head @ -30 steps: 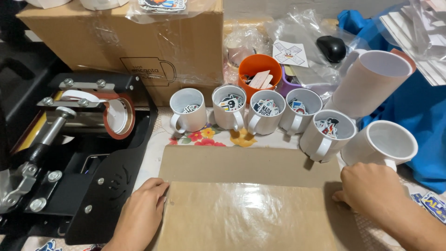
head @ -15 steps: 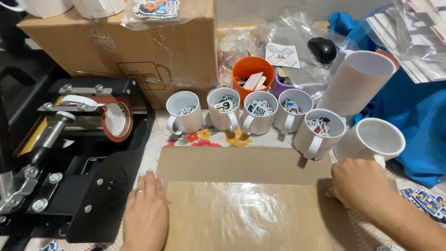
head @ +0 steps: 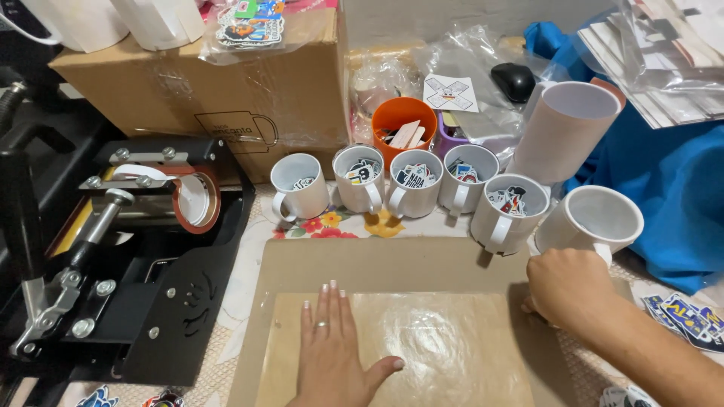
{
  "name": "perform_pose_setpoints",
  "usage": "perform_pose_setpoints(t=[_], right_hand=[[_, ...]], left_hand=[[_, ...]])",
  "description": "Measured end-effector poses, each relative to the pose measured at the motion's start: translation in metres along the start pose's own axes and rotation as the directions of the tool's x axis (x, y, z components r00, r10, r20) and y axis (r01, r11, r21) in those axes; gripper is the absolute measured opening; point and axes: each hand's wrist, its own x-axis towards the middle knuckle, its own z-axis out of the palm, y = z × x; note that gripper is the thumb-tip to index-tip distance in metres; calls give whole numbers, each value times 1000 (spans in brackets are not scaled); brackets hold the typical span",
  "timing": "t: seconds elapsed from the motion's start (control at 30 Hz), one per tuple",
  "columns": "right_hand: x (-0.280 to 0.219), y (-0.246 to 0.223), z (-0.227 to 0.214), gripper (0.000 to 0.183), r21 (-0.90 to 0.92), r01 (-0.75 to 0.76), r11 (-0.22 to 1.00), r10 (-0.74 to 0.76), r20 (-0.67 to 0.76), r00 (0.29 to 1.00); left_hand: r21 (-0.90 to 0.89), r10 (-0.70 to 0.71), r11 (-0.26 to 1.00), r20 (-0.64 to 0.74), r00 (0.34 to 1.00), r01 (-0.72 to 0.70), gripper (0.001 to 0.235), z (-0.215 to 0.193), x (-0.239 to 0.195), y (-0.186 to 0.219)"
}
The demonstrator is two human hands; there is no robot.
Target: Applying clear adhesive tape to a transparent sheet on a workbench to prepare it for a printing or transfer process.
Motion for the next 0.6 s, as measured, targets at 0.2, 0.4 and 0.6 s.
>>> perform_pose_setpoints(t=[0.2,0.4,0.6], right_hand=[[-7,1,-9,43,49,15,999,-17,35,999],[3,1,7,43,54,14,998,-11,-51,999],[-6,2,-5,45,72,24,997,-23,-14,1000]], left_hand=[[-134,34,991,57,998,-26,135,12,10,70],[-216,46,976,89,995,-26,133,4,27,111],[-296,52,955,128,990,-12,134,3,36,153]])
